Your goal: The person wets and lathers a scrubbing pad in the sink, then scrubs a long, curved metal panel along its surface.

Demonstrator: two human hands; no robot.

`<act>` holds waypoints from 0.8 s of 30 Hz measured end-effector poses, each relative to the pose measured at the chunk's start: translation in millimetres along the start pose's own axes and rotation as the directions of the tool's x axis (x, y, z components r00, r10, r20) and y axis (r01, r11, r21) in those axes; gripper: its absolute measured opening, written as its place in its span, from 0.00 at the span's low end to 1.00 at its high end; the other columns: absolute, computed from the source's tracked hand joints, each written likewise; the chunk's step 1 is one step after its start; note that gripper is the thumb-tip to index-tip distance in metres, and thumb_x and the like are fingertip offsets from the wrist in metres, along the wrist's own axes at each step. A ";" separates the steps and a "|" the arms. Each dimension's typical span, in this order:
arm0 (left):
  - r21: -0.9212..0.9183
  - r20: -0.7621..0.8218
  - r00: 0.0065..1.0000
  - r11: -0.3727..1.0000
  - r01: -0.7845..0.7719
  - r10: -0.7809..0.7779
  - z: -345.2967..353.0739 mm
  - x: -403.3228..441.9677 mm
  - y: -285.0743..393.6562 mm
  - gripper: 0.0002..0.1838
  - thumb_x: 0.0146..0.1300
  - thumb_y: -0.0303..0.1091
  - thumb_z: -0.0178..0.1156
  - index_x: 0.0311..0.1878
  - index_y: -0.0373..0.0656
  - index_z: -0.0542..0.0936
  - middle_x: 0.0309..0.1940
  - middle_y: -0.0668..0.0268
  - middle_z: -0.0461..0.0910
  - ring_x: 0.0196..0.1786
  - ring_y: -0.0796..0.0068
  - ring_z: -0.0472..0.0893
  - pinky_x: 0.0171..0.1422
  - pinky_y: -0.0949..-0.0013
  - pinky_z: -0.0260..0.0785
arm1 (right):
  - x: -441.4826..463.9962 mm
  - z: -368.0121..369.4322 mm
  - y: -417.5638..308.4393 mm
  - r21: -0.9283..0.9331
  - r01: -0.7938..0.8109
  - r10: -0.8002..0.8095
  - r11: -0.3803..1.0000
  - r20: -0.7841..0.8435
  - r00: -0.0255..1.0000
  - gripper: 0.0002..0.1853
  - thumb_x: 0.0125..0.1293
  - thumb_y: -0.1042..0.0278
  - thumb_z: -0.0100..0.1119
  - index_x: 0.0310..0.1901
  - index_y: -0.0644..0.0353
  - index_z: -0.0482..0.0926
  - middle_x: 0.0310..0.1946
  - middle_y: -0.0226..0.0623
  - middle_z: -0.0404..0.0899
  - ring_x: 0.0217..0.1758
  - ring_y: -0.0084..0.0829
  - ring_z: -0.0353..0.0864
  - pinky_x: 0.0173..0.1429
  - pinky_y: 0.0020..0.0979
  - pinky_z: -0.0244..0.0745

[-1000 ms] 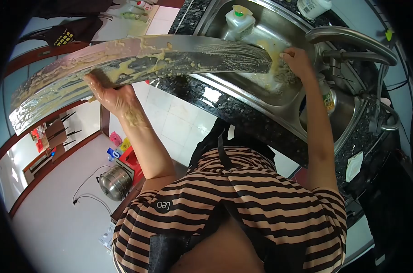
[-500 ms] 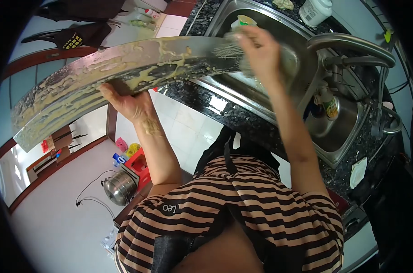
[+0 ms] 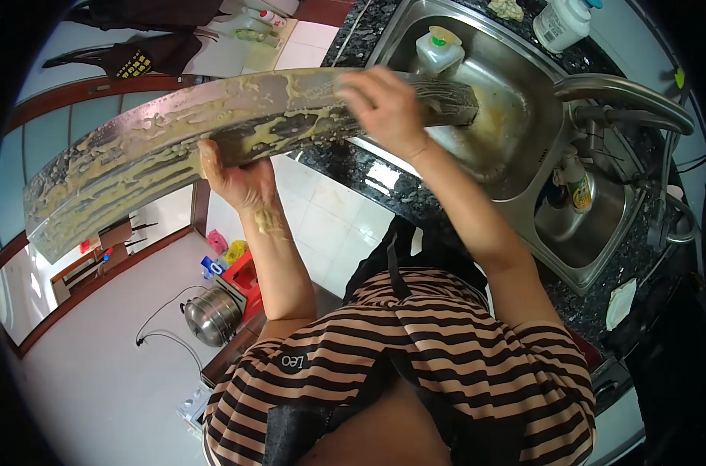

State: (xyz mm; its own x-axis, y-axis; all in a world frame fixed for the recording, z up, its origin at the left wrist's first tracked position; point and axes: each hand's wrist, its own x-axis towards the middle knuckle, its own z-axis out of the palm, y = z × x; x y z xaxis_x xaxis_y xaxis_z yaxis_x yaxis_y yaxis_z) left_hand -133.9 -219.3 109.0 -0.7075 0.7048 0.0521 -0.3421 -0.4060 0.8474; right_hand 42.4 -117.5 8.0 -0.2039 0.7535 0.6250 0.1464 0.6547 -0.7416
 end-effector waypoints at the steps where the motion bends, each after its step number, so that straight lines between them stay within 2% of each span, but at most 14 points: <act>1: 0.001 0.025 1.000 1.000 -0.008 0.008 -0.2 2.2 0.3 0.31 0.61 0.49 0.67 0.65 0.46 0.75 0.62 0.62 0.77 0.66 0.59 0.73 0.74 0.47 0.62 | 10.0 5.6 -27.6 0.030 0.016 -0.015 0.999 -0.035 0.999 0.10 0.63 0.64 0.68 0.45 0.52 0.84 0.34 0.35 0.80 0.34 0.38 0.82 0.38 0.36 0.80; 3: 0.002 0.070 0.997 1.000 -0.009 0.008 -5.1 2.8 1.1 0.31 0.61 0.48 0.67 0.65 0.44 0.75 0.61 0.62 0.77 0.64 0.60 0.75 0.73 0.48 0.64 | 18.4 11.7 -33.4 0.111 0.040 -0.036 0.993 -0.033 0.999 0.10 0.64 0.66 0.67 0.47 0.52 0.85 0.31 0.37 0.79 0.33 0.36 0.81 0.39 0.34 0.78; 6: -0.046 0.035 0.999 0.999 0.022 -0.020 -22.8 5.2 0.0 0.30 0.61 0.47 0.67 0.64 0.43 0.75 0.61 0.62 0.78 0.65 0.60 0.75 0.73 0.48 0.63 | -5.5 0.1 25.0 -0.100 -0.191 0.200 0.977 0.092 0.975 0.10 0.65 0.66 0.66 0.48 0.53 0.85 0.32 0.38 0.77 0.32 0.39 0.80 0.39 0.37 0.77; 7: -0.053 0.009 1.000 0.998 0.022 -0.022 -30.4 7.3 -1.0 0.30 0.61 0.47 0.67 0.64 0.43 0.75 0.61 0.62 0.78 0.65 0.60 0.75 0.73 0.48 0.63 | -20.1 -8.7 55.6 -0.150 -0.203 0.216 0.968 0.078 0.973 0.10 0.66 0.66 0.65 0.48 0.53 0.84 0.33 0.39 0.77 0.34 0.41 0.80 0.40 0.38 0.77; 8: -0.054 -0.003 1.000 0.998 0.025 -0.025 -36.1 8.4 -1.8 0.29 0.61 0.46 0.67 0.63 0.45 0.76 0.61 0.63 0.78 0.65 0.60 0.74 0.74 0.48 0.61 | -38.1 -19.1 84.7 -0.230 -0.290 0.319 0.929 0.105 0.942 0.10 0.66 0.64 0.61 0.47 0.52 0.82 0.35 0.42 0.78 0.39 0.48 0.81 0.42 0.43 0.78; 9: -0.056 -0.026 0.999 0.998 0.041 -0.042 -49.7 10.2 -2.9 0.27 0.61 0.48 0.67 0.62 0.49 0.78 0.63 0.63 0.77 0.67 0.59 0.73 0.76 0.45 0.58 | -62.2 -26.3 124.4 -0.249 -0.318 0.342 0.915 0.059 0.938 0.10 0.67 0.65 0.61 0.47 0.54 0.82 0.36 0.43 0.79 0.40 0.50 0.81 0.45 0.45 0.77; 10: -0.054 -0.019 0.999 0.998 0.039 -0.040 -57.0 9.9 -3.2 0.27 0.62 0.47 0.67 0.62 0.49 0.78 0.63 0.63 0.77 0.68 0.59 0.72 0.77 0.44 0.57 | -80.3 -40.2 154.9 -0.333 -0.394 0.439 0.857 0.069 0.896 0.10 0.67 0.64 0.60 0.48 0.54 0.83 0.39 0.45 0.80 0.43 0.50 0.81 0.48 0.46 0.77; 11: -0.053 -0.011 0.999 0.998 0.038 -0.039 -63.7 9.9 -3.7 0.27 0.62 0.47 0.67 0.63 0.49 0.78 0.64 0.63 0.77 0.68 0.58 0.72 0.77 0.44 0.57 | -100.4 -49.8 183.6 -0.381 -0.410 0.435 0.829 -0.021 0.900 0.10 0.67 0.64 0.59 0.47 0.54 0.84 0.42 0.46 0.82 0.44 0.50 0.81 0.51 0.47 0.76; 14: -0.073 0.018 0.999 0.996 0.052 -0.051 -72.7 9.1 -4.6 0.32 0.59 0.48 0.69 0.66 0.48 0.75 0.66 0.63 0.75 0.70 0.58 0.69 0.78 0.44 0.54 | -148.5 -92.9 242.6 -0.561 -0.432 0.498 0.706 -0.040 0.866 0.13 0.65 0.61 0.62 0.47 0.56 0.84 0.42 0.47 0.83 0.46 0.51 0.81 0.54 0.45 0.76; 17: -0.041 -0.031 0.999 0.998 0.041 -0.042 -81.6 13.2 -7.1 0.34 0.60 0.51 0.70 0.68 0.50 0.74 0.67 0.66 0.74 0.71 0.59 0.68 0.79 0.45 0.53 | -184.2 -128.1 308.4 -0.567 -0.550 0.685 0.613 0.035 0.727 0.13 0.65 0.62 0.63 0.47 0.58 0.85 0.45 0.47 0.85 0.46 0.46 0.84 0.53 0.40 0.77; 20: -0.092 -0.026 0.997 0.994 0.065 -0.068 -94.8 16.0 -15.2 0.35 0.60 0.53 0.69 0.68 0.52 0.74 0.68 0.67 0.73 0.72 0.60 0.67 0.79 0.46 0.52 | -163.8 -130.1 308.4 -0.216 -0.796 0.782 0.565 -0.167 0.600 0.16 0.67 0.60 0.62 0.52 0.59 0.83 0.46 0.47 0.86 0.47 0.44 0.85 0.54 0.39 0.77; 22: -0.065 0.012 0.998 0.996 0.059 -0.058 -99.3 20.2 -19.6 0.33 0.61 0.53 0.69 0.68 0.53 0.74 0.69 0.69 0.72 0.72 0.62 0.67 0.80 0.47 0.52 | -154.3 -124.1 311.4 -0.360 -0.756 0.768 0.547 -0.143 0.624 0.18 0.69 0.59 0.61 0.55 0.60 0.81 0.49 0.48 0.85 0.51 0.44 0.84 0.58 0.38 0.76; 23: -0.061 -0.025 0.999 0.997 0.036 -0.038 -104.1 22.0 -23.1 0.33 0.62 0.54 0.68 0.68 0.53 0.75 0.69 0.70 0.72 0.72 0.63 0.67 0.79 0.48 0.52 | -153.2 -114.1 312.8 -0.420 -0.725 0.760 0.546 -0.115 0.639 0.20 0.69 0.58 0.60 0.57 0.60 0.80 0.50 0.49 0.84 0.53 0.44 0.83 0.59 0.38 0.75; 24: -0.086 0.015 0.999 0.996 0.031 -0.030 -110.3 28.8 -26.7 0.33 0.62 0.55 0.68 0.68 0.53 0.75 0.69 0.70 0.72 0.72 0.64 0.67 0.79 0.49 0.52 | -164.8 -109.3 324.1 -0.441 -0.740 0.779 0.508 -0.130 0.613 0.20 0.69 0.58 0.60 0.56 0.61 0.80 0.53 0.52 0.82 0.56 0.48 0.81 0.62 0.40 0.73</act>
State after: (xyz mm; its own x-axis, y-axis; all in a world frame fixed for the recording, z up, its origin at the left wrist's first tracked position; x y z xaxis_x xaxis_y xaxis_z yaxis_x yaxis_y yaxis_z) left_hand -213.4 -252.4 29.6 -0.6879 0.7250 0.0345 -0.4155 -0.4324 0.8002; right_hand 229.3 -22.9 -308.7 0.1151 0.9799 -0.1628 0.6521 -0.1982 -0.7318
